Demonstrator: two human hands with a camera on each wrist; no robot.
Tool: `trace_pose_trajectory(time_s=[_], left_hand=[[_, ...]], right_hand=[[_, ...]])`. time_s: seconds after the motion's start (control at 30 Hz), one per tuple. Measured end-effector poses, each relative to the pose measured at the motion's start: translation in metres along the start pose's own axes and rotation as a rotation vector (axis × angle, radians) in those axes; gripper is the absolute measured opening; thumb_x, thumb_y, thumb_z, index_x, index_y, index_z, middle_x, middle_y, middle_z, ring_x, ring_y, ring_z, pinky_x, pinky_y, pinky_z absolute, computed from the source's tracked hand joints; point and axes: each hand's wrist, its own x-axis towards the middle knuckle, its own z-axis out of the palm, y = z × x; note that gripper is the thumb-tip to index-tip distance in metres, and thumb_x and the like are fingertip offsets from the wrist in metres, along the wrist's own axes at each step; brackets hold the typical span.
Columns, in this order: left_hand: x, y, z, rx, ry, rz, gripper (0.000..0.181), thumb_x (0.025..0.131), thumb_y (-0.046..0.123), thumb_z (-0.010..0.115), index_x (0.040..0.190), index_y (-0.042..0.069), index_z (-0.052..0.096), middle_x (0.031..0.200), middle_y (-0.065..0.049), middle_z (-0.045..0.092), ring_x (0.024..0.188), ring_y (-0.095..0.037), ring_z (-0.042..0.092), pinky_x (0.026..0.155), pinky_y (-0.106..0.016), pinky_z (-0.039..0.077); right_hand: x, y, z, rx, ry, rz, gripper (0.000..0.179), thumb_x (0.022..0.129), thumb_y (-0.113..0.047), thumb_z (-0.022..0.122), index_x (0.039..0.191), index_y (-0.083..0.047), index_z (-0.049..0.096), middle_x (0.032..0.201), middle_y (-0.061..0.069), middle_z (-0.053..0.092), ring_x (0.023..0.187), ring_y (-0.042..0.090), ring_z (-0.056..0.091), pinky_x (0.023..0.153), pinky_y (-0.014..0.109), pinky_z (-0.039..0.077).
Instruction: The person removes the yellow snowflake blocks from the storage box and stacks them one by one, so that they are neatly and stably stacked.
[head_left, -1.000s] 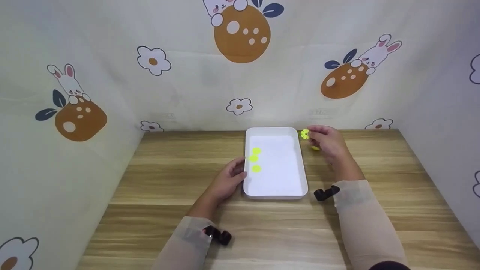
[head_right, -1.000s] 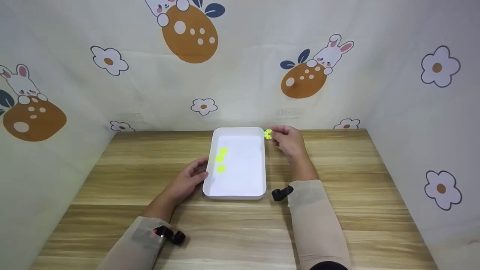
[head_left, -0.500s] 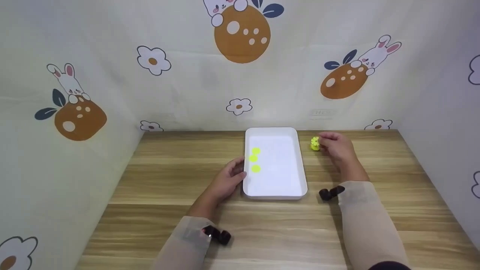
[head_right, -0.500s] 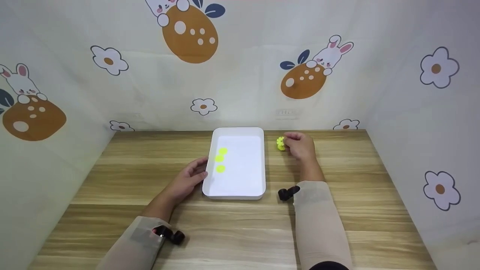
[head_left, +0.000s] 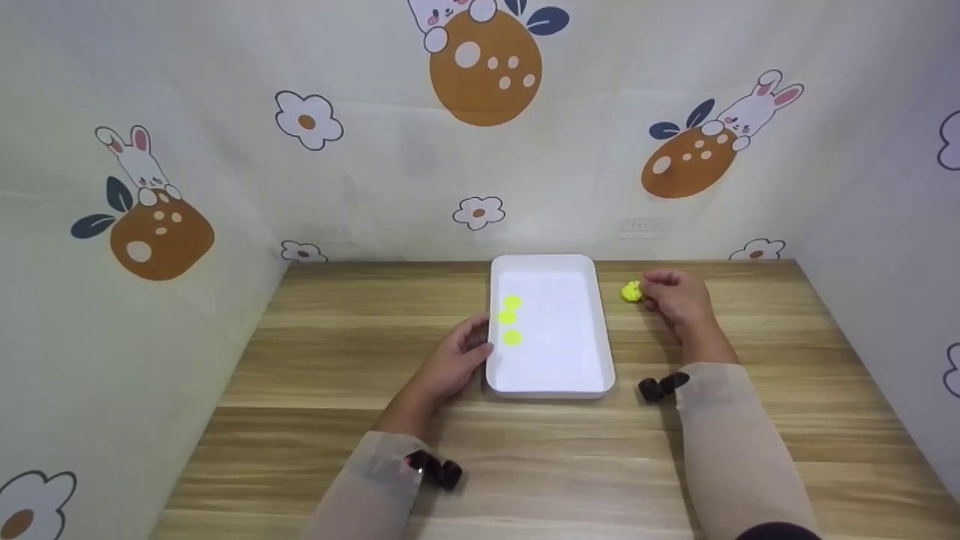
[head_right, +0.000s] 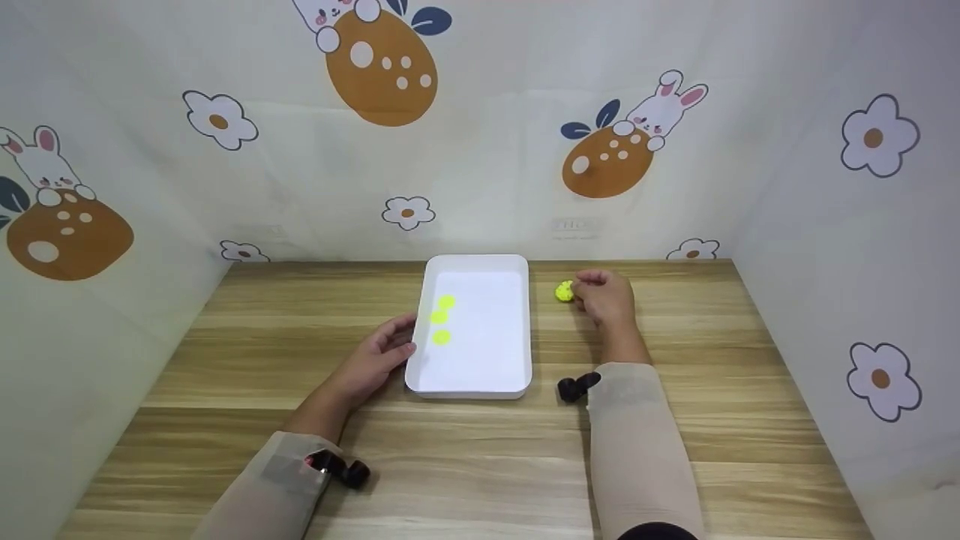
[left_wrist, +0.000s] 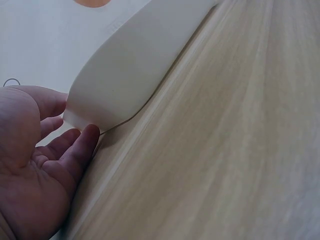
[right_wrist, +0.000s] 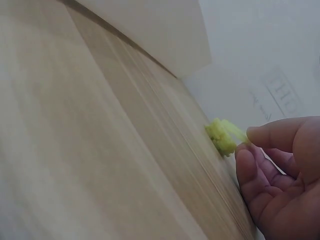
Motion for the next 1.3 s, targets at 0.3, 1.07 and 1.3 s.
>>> trace_pose_trajectory(time_s=[0.3, 1.07, 1.3], left_hand=[[0.0, -0.001, -0.001, -0.003, -0.011, 0.011, 0.06, 0.107, 0.01, 0.06, 0.163, 0.005, 0.039, 0.167, -0.02, 0.046, 0.156, -0.036, 0.045, 0.13, -0.05, 0.039], [-0.001, -0.001, -0.001, -0.023, -0.011, 0.012, 0.06, 0.107, 0.009, 0.06, 0.164, 0.004, 0.039, 0.169, -0.02, 0.043, 0.156, -0.036, 0.046, 0.129, -0.049, 0.04], [-0.001, 0.0, 0.0, -0.021, -0.009, 0.008, 0.06, 0.108, 0.01, 0.06, 0.163, 0.006, 0.04, 0.167, -0.019, 0.046, 0.155, -0.036, 0.047, 0.129, -0.05, 0.04]], right_hand=[[-0.001, 0.001, 0.002, 0.002, 0.01, 0.006, 0.04, 0.105, -0.016, 0.067, 0.142, -0.001, 0.064, 0.13, 0.01, 0.066, 0.094, 0.011, 0.069, 0.084, 0.022, 0.063], [-0.047, -0.069, 0.043, 0.04, -0.287, -0.197, 0.035, 0.105, -0.033, 0.07, 0.129, -0.008, 0.069, 0.114, 0.008, 0.069, 0.094, 0.019, 0.066, 0.081, 0.026, 0.062], [-0.051, -0.093, 0.08, 0.035, -0.366, -0.165, 0.03, 0.104, -0.033, 0.071, 0.127, -0.013, 0.072, 0.113, 0.004, 0.07, 0.101, 0.025, 0.067, 0.082, 0.027, 0.061]])
